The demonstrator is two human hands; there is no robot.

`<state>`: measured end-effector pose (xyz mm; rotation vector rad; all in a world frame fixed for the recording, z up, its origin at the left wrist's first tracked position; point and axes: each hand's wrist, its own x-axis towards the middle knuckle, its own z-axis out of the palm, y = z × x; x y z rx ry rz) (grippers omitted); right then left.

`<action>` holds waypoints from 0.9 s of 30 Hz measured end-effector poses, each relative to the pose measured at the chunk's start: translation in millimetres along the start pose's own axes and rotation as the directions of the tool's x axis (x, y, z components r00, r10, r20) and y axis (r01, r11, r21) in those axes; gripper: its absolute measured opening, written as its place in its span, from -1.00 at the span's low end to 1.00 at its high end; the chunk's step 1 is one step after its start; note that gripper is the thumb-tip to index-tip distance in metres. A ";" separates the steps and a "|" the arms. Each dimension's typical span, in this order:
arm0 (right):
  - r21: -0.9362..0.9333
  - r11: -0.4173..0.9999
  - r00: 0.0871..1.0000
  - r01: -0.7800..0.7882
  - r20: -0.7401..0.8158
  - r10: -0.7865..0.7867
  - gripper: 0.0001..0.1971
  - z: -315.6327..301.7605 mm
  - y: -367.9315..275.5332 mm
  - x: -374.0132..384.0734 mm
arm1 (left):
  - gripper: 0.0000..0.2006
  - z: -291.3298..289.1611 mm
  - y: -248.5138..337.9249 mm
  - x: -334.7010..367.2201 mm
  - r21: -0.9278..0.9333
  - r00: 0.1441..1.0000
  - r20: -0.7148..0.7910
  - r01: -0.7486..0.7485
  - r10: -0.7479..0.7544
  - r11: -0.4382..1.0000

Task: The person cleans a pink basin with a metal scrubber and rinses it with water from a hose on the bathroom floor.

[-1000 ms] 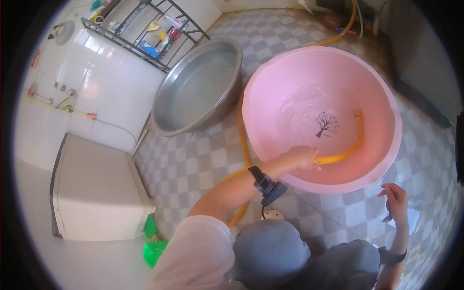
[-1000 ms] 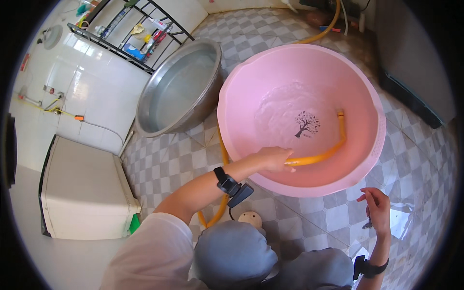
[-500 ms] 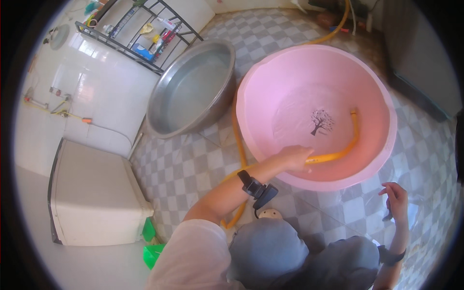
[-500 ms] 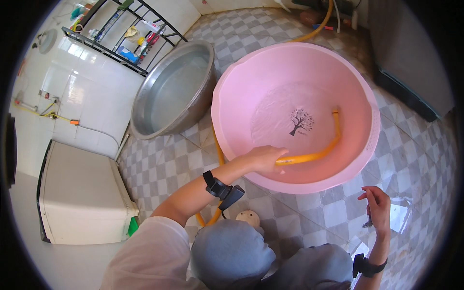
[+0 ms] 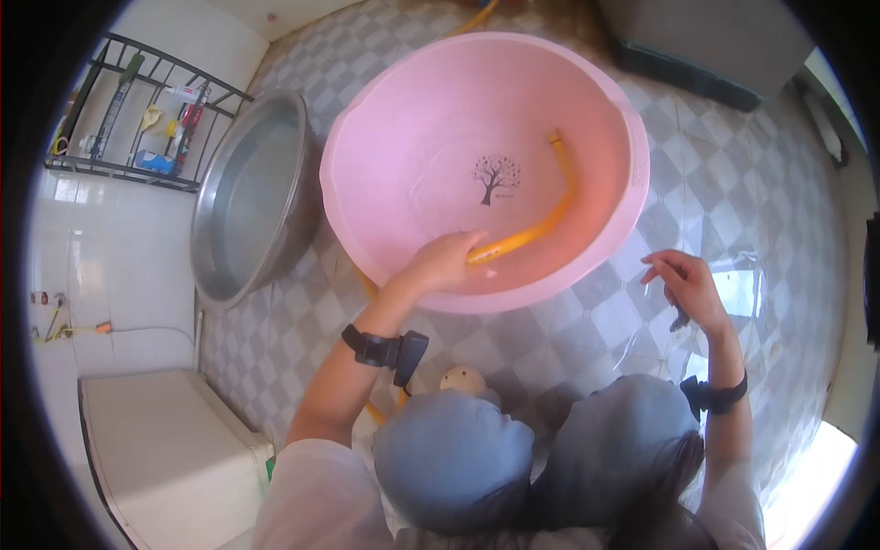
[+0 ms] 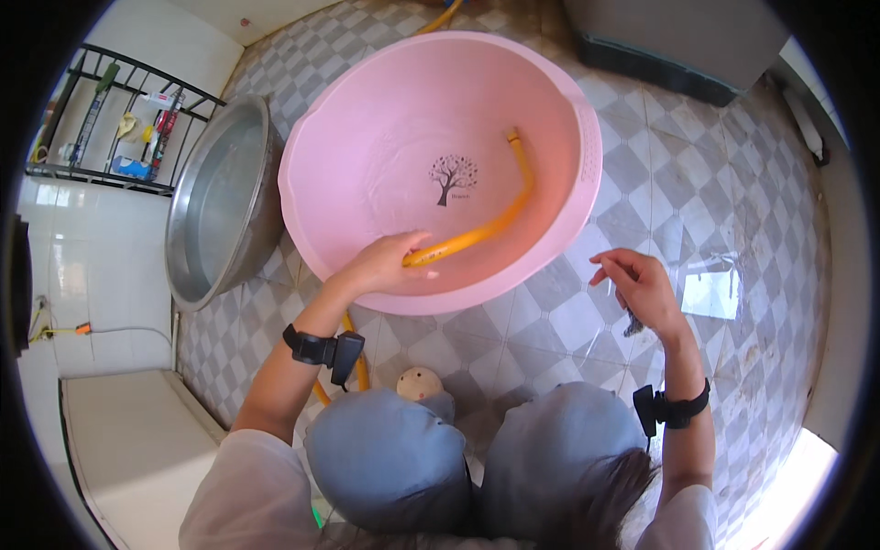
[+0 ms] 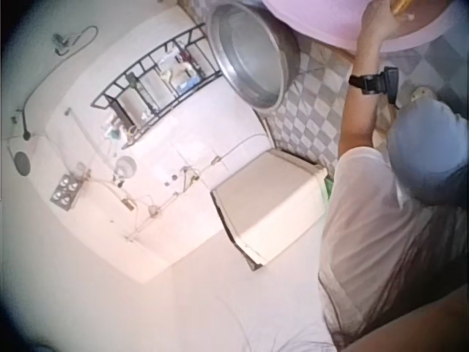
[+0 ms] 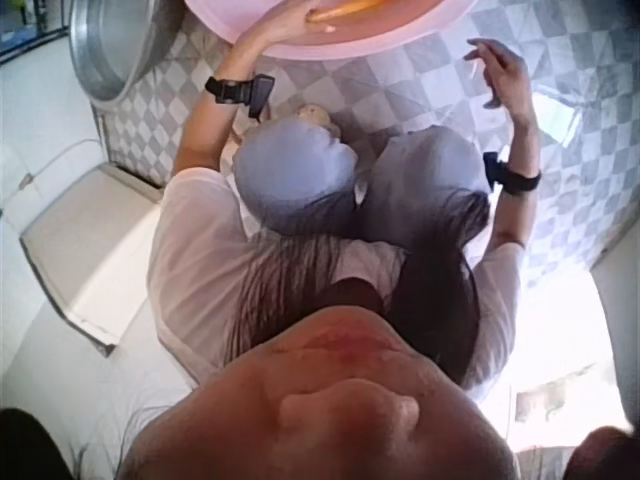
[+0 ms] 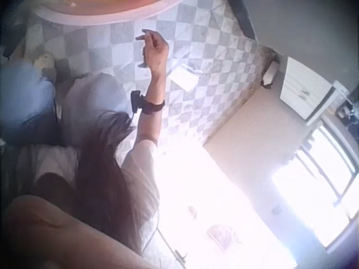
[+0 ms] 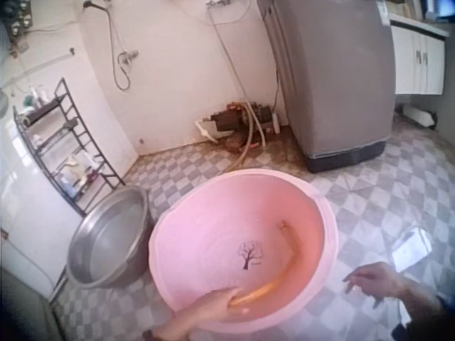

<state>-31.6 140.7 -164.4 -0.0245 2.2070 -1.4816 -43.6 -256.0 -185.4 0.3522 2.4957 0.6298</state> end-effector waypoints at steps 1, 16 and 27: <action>0.013 1.000 1.000 -0.012 -0.011 0.012 -0.76 -1.9 -3.3 -0.3 | -0.25 -3.4 2.0 5.8 -0.014 1.000 -0.003 0.002 -0.002 1.000; -0.228 0.966 0.983 -0.120 -0.164 0.083 -0.77 -72.3 32.9 -20.2 | -0.66 -92.6 58.9 95.5 -0.373 0.953 -0.303 -0.118 -0.001 0.920; -0.641 0.498 0.809 -0.584 -0.409 0.423 -0.80 -184.4 -40.7 -260.1 | -0.79 -261.5 112.2 5.4 -0.593 0.825 -0.528 -0.188 -0.202 0.783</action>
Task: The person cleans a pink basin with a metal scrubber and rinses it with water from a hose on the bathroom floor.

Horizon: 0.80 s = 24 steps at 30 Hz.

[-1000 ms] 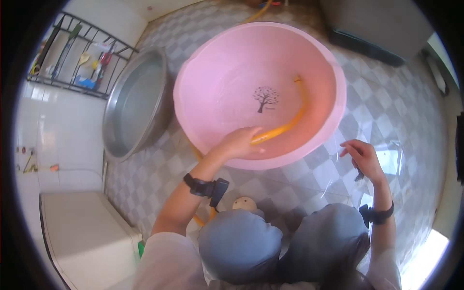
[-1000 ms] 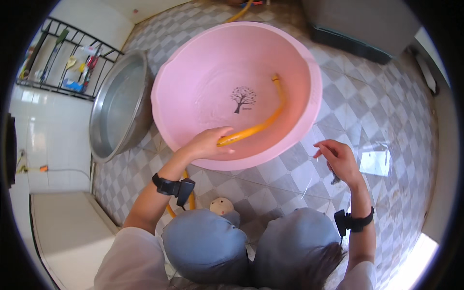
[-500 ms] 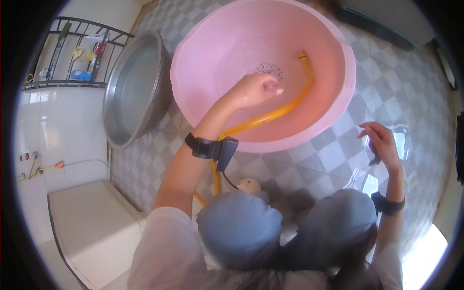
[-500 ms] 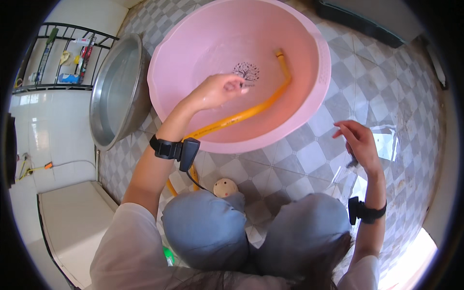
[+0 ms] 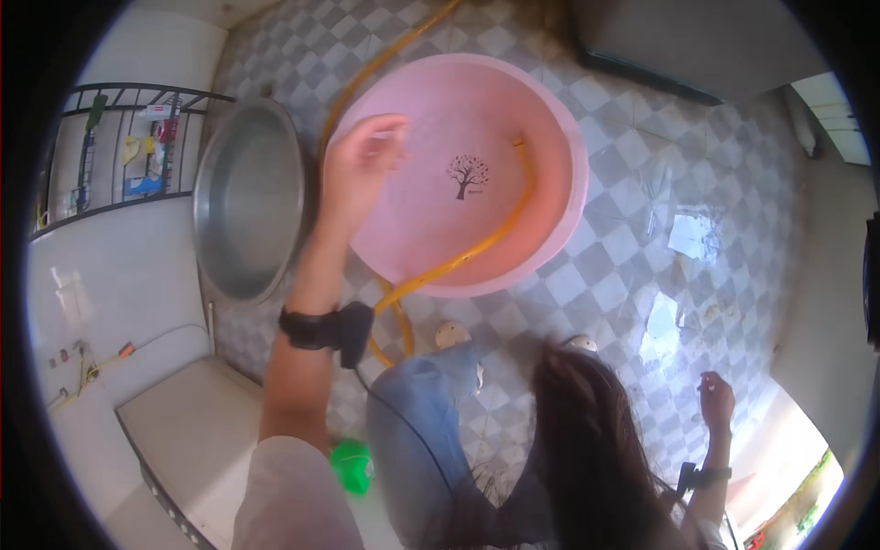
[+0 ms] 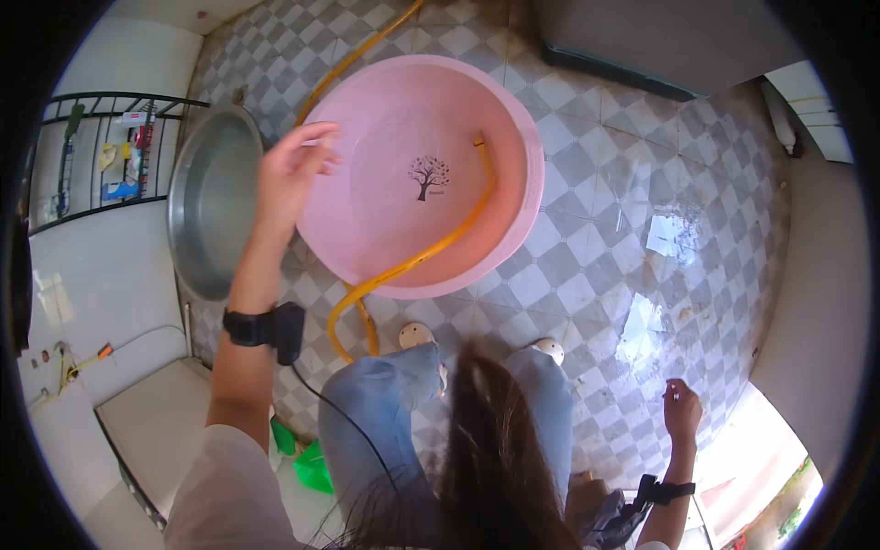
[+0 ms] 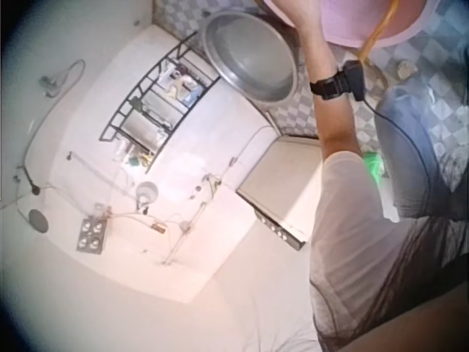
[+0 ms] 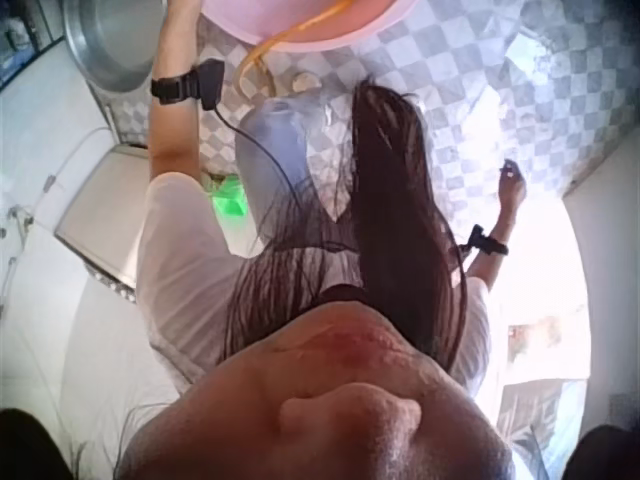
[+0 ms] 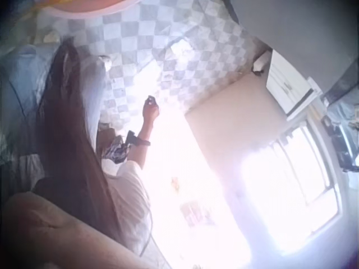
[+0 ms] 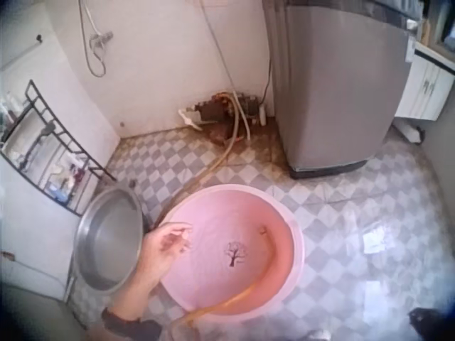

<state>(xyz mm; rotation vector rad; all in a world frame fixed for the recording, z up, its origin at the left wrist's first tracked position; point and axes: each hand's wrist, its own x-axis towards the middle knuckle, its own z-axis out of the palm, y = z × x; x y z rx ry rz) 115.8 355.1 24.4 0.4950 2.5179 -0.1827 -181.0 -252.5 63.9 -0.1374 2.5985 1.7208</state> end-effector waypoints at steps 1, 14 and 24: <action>-0.001 1.000 1.000 0.005 0.017 -0.005 -0.81 -9.1 9.6 -17.2 | -0.80 -33.4 20.4 -2.8 0.018 0.997 -0.055 -0.044 0.045 0.999; 0.642 0.763 0.997 -0.071 0.041 0.058 -0.60 -224.4 86.3 -171.0 | -0.73 -236.0 266.3 -206.5 0.287 0.960 -0.019 0.272 -0.278 0.918; 0.587 -0.155 0.596 0.795 -0.706 0.382 -0.45 -358.6 238.2 -291.9 | -0.72 -124.6 334.9 -243.2 0.263 0.964 0.196 0.125 -0.180 0.957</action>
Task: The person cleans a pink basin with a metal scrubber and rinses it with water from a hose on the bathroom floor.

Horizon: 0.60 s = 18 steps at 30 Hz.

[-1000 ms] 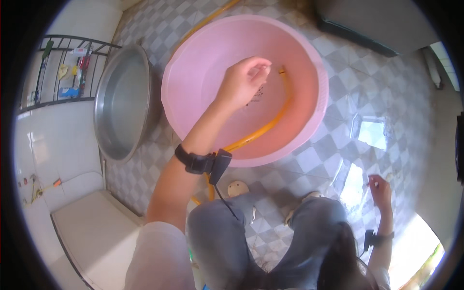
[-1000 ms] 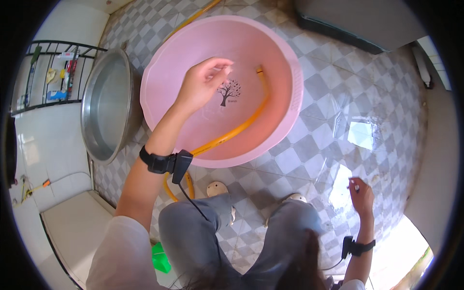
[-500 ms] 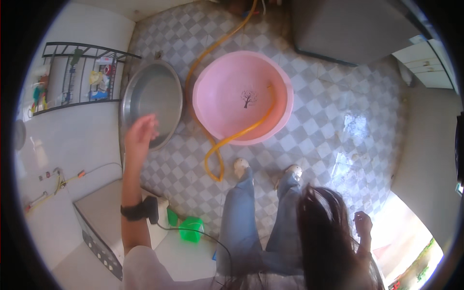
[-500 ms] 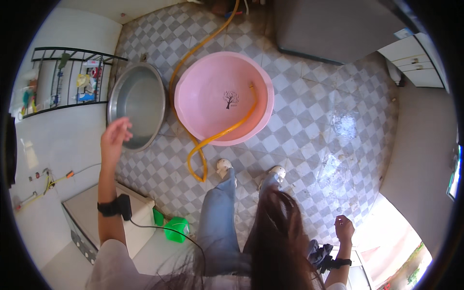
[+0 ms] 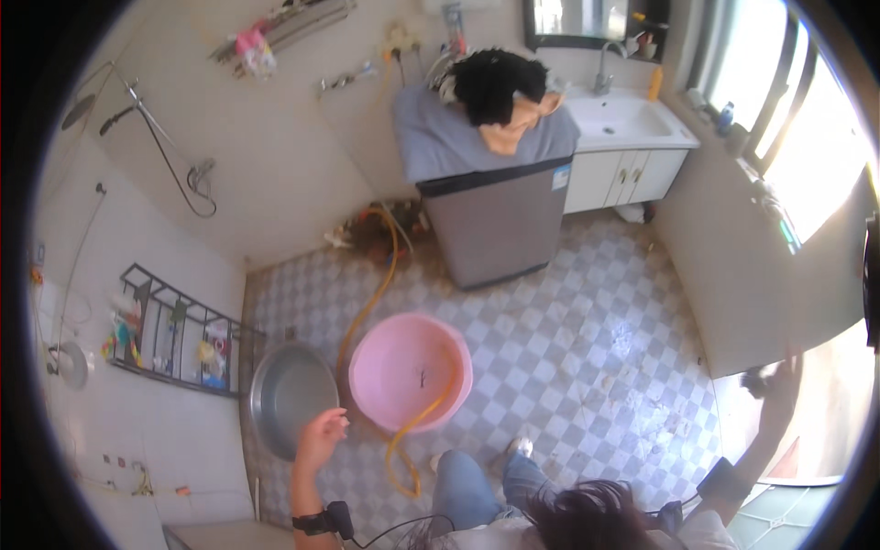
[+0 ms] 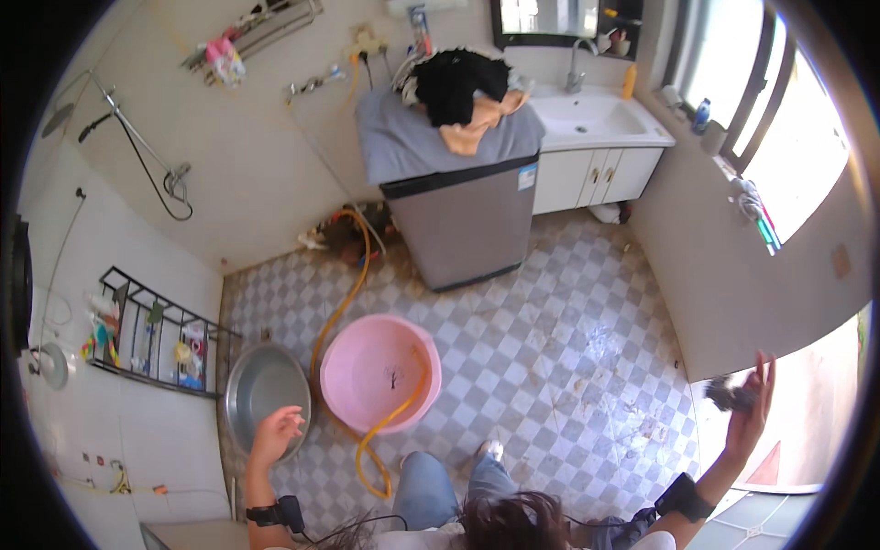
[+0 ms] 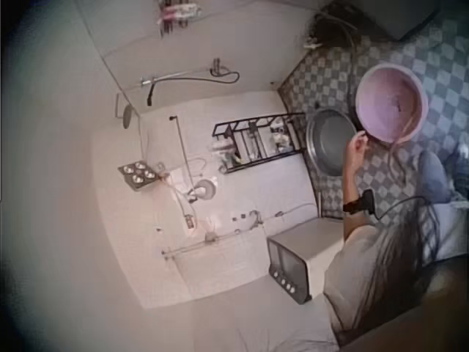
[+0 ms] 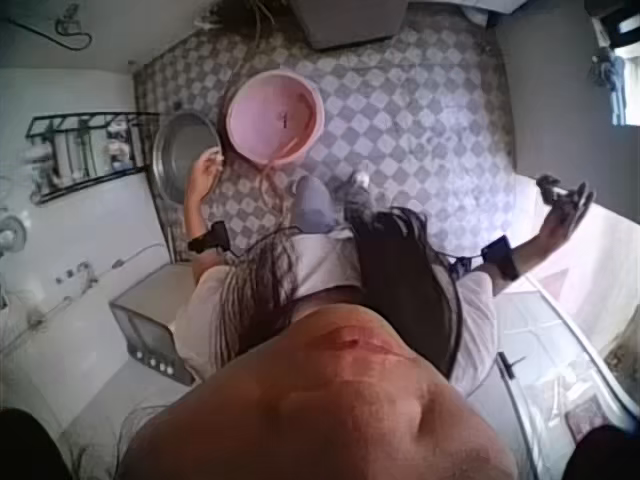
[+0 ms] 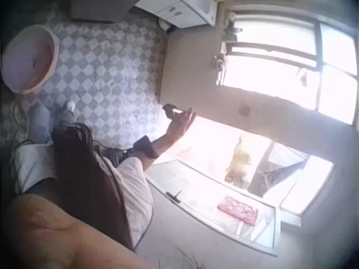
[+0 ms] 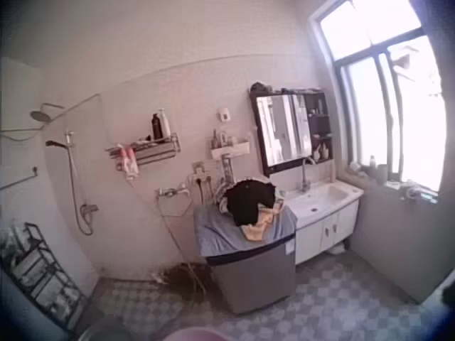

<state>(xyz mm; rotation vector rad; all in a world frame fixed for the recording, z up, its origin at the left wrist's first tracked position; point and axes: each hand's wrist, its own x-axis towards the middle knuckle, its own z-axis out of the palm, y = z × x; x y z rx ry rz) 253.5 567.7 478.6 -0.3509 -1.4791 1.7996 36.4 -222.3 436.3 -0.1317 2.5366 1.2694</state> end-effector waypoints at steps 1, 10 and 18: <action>0.078 0.992 0.993 0.103 -0.058 -0.098 -0.44 -38.7 6.8 -11.1 | -0.72 9.4 14.9 6.4 0.007 0.999 0.004 -0.031 0.031 0.999; -0.950 -0.162 0.845 -0.266 -0.311 0.435 -0.91 -250.0 237.1 -214.3 | -0.73 53.4 115.4 83.6 0.134 0.958 0.132 -0.273 0.256 0.953; -0.832 0.076 0.835 -0.549 -0.543 0.085 -0.83 -106.8 244.2 -58.3 | -0.74 106.6 144.4 208.9 0.085 0.924 0.191 -0.351 0.331 0.932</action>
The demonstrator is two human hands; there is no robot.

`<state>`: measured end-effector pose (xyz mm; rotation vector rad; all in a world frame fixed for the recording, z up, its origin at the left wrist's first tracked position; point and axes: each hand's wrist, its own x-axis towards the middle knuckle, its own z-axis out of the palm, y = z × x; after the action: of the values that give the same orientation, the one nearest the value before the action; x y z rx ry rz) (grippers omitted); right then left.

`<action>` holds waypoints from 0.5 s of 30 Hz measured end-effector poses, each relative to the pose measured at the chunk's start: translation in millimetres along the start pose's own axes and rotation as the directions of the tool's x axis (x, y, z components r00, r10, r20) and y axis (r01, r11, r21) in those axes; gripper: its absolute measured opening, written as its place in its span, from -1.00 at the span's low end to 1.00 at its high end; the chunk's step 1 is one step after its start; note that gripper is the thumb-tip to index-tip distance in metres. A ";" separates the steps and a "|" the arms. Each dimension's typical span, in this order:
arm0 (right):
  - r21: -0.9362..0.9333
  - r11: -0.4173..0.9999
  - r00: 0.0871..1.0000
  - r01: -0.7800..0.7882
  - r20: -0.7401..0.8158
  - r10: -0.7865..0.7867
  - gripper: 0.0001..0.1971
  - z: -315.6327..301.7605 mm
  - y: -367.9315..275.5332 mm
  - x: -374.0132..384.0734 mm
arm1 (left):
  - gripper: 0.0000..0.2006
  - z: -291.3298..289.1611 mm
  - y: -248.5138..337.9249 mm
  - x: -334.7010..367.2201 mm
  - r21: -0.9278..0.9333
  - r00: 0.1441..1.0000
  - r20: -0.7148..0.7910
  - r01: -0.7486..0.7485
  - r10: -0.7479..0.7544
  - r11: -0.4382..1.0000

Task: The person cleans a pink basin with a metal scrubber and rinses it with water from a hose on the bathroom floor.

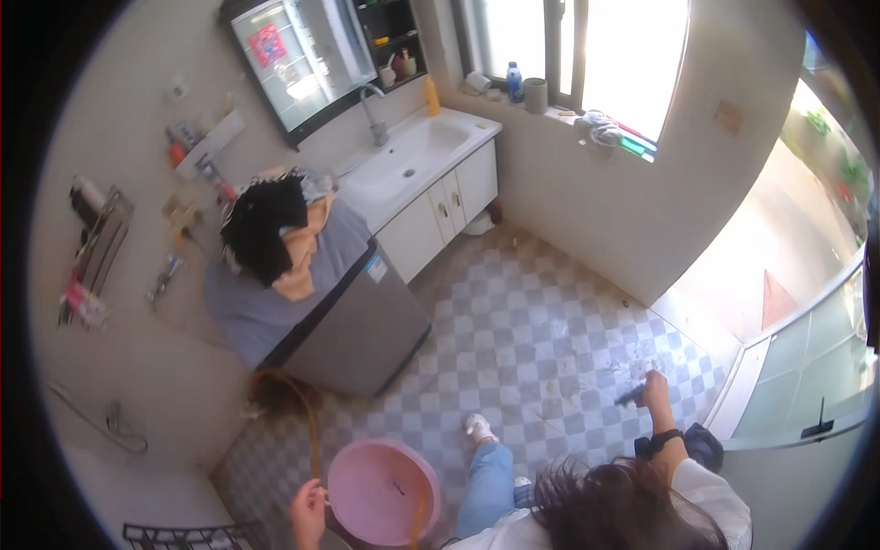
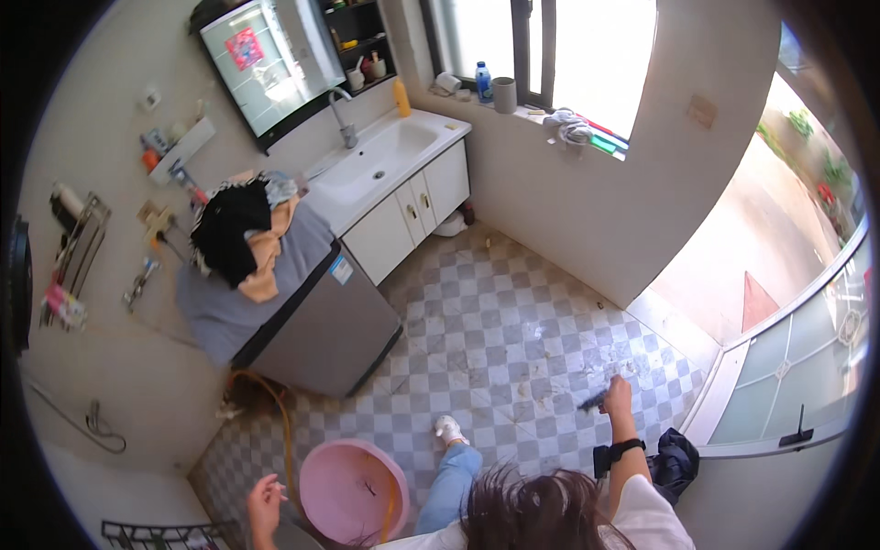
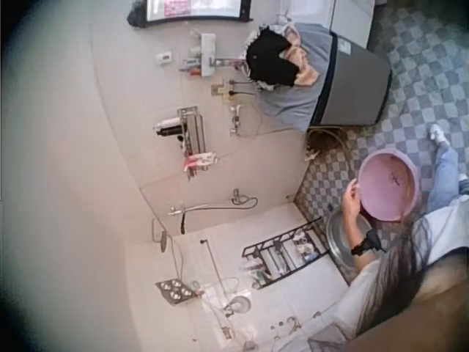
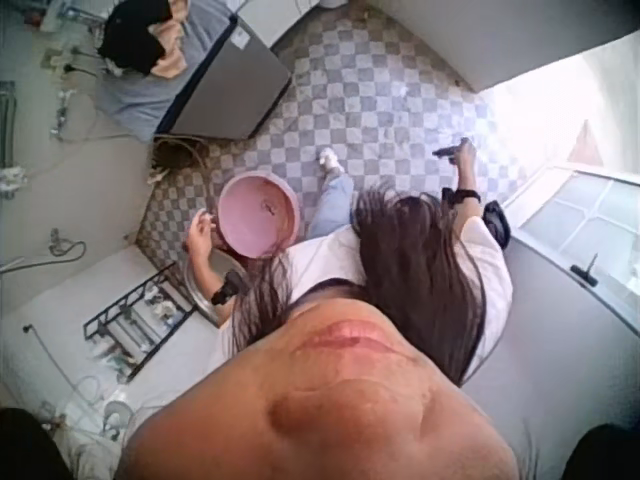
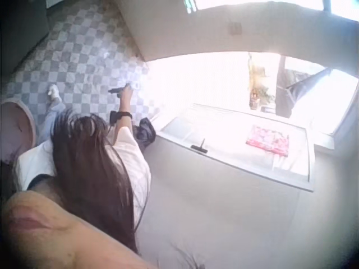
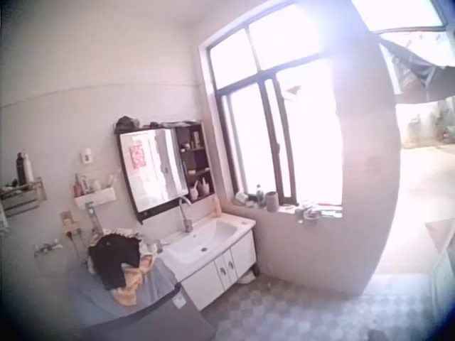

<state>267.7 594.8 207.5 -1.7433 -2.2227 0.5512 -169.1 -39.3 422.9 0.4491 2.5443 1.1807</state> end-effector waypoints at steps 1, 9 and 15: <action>-0.003 0.992 0.988 -0.123 0.098 0.123 -0.83 -4.8 -17.0 9.0 | -0.74 10.5 6.7 22.2 0.015 0.999 0.035 0.018 -0.018 1.000; 0.733 0.534 0.899 -0.422 0.413 0.143 -0.73 -39.7 -180.2 69.1 | -0.73 45.1 74.4 206.9 0.111 0.976 0.217 -0.022 -0.002 0.994; 0.919 0.272 0.957 -0.285 0.289 0.025 -0.76 -62.3 -244.7 163.4 | -0.75 108.7 202.9 336.6 0.110 0.919 0.330 -0.264 0.215 0.958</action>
<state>41.7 710.8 368.5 -1.1615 -1.1530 1.7647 -400.1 293.8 466.9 0.9333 2.3526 0.9023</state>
